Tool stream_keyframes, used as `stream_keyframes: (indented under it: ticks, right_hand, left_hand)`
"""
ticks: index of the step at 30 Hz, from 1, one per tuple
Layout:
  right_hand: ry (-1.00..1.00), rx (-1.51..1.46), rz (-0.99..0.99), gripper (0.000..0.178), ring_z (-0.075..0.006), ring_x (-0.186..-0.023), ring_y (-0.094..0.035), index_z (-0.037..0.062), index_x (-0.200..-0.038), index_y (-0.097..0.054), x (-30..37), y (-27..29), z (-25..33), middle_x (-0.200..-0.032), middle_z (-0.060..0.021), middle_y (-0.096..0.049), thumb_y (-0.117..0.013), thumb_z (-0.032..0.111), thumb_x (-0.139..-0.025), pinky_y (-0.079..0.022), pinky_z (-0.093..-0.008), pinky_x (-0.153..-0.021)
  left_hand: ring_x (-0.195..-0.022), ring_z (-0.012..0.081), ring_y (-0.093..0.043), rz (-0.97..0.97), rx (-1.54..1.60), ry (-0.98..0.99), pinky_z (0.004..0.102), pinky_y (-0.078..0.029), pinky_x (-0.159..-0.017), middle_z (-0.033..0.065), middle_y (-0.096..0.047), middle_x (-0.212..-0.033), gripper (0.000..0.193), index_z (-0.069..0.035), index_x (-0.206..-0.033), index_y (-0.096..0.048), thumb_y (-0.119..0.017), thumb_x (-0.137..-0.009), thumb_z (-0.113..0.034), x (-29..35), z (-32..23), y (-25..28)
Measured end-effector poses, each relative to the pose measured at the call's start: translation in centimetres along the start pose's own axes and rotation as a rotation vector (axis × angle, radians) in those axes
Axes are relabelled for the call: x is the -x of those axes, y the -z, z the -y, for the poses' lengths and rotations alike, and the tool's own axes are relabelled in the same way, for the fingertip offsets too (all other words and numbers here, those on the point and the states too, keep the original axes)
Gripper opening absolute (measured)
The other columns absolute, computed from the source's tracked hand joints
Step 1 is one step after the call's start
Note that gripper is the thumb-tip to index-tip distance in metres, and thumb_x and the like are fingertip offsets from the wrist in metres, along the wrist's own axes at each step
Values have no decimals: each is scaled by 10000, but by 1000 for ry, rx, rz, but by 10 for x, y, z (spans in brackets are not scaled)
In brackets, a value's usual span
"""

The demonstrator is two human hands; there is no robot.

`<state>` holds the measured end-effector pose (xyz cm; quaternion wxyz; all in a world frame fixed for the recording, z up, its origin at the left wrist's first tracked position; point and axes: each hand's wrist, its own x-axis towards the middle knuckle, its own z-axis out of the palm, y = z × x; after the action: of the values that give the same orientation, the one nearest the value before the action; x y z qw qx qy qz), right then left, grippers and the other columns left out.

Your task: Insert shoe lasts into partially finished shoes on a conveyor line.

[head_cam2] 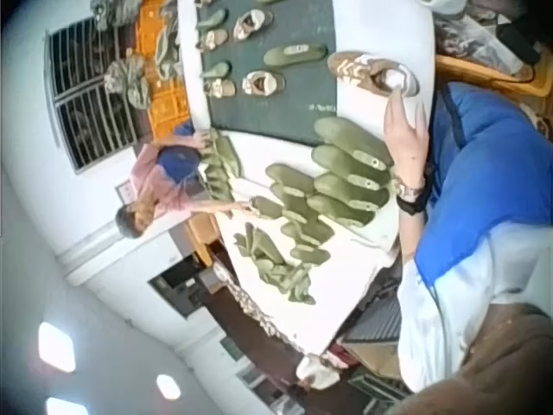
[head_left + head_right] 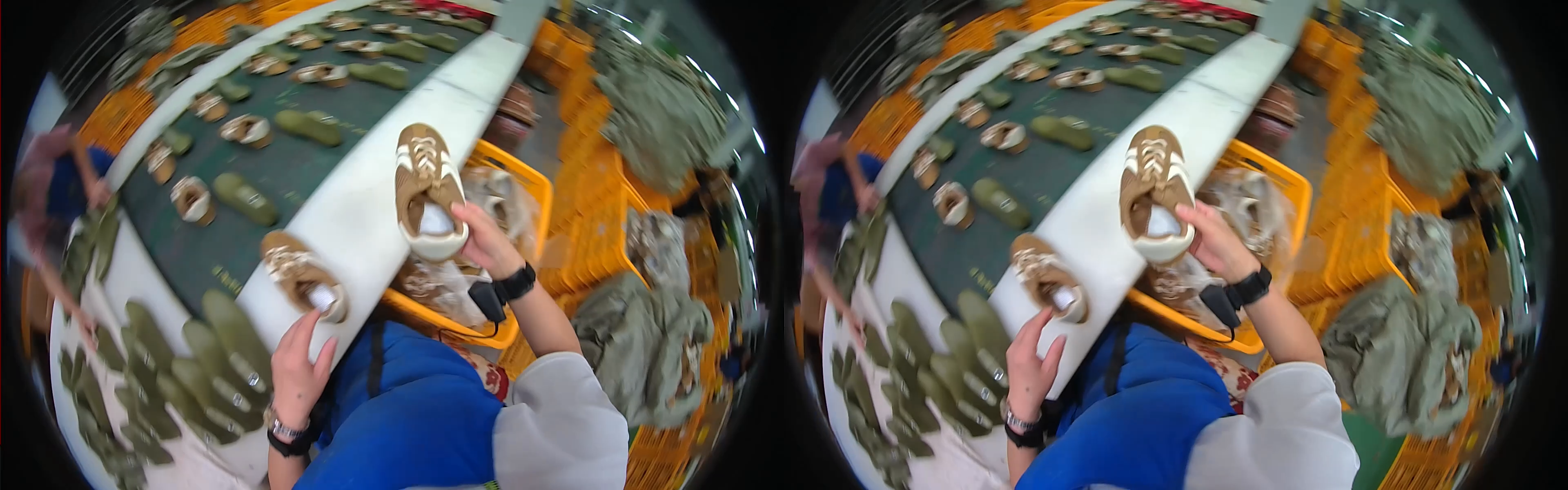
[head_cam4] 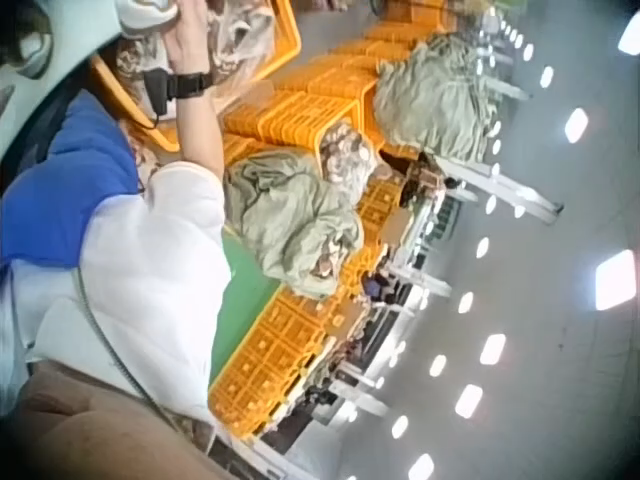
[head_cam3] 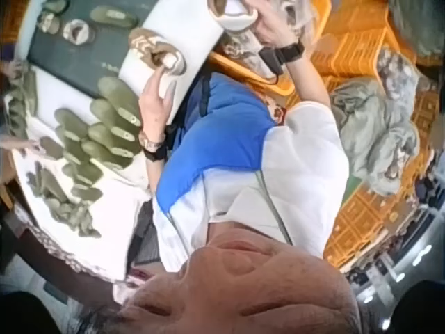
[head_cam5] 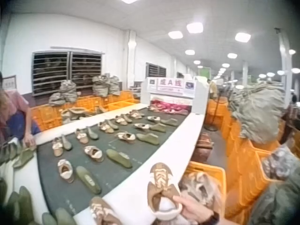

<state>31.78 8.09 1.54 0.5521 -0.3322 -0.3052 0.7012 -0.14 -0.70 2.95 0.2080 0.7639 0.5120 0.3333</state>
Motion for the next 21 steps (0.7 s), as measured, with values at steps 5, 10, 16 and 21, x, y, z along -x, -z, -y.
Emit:
stream_keyframes:
  ticks: [5,10,16,21]
  right_hand:
    - [-223,-3,285,467,-155,-1025,-568,13,-1262,-407,-12,-89,-71,-1173,-81,-549,-575,196,-866,-486,-305,-865]
    - [-185,418,479,630,-182,-980,-578,0,-1276,-390,-21,-145,-110,-1142,-96,-556,-699,215,-771,-479,-306,-830]
    - [763,1250,440,559,-337,-1005,-559,9,-1199,-485,-33,-176,-104,-1148,-184,-540,-672,122,-684,-454,-353,-884]
    - [654,1050,318,377,-344,-888,-617,24,-1060,-555,-35,-178,-106,-1027,-192,-607,-538,-6,-684,-514,-370,-758]
  left_hand:
    - [-1073,241,-539,-180,361,195,334,-469,-836,168,-515,-1212,660,-3,-1354,-304,-648,-804,-127,1,4,12]
    - [-1091,164,-482,-225,914,429,281,-397,-921,106,-483,-1220,534,6,-1333,-295,-520,-855,-75,13,24,17]
    - [-954,270,-577,-412,547,380,334,-460,-816,187,-567,-1064,519,31,-1280,-313,-446,-780,-15,12,28,21]
    - [-868,485,-552,-245,190,471,498,-464,-723,322,-567,-908,527,31,-1246,-275,-474,-767,-65,17,33,9]
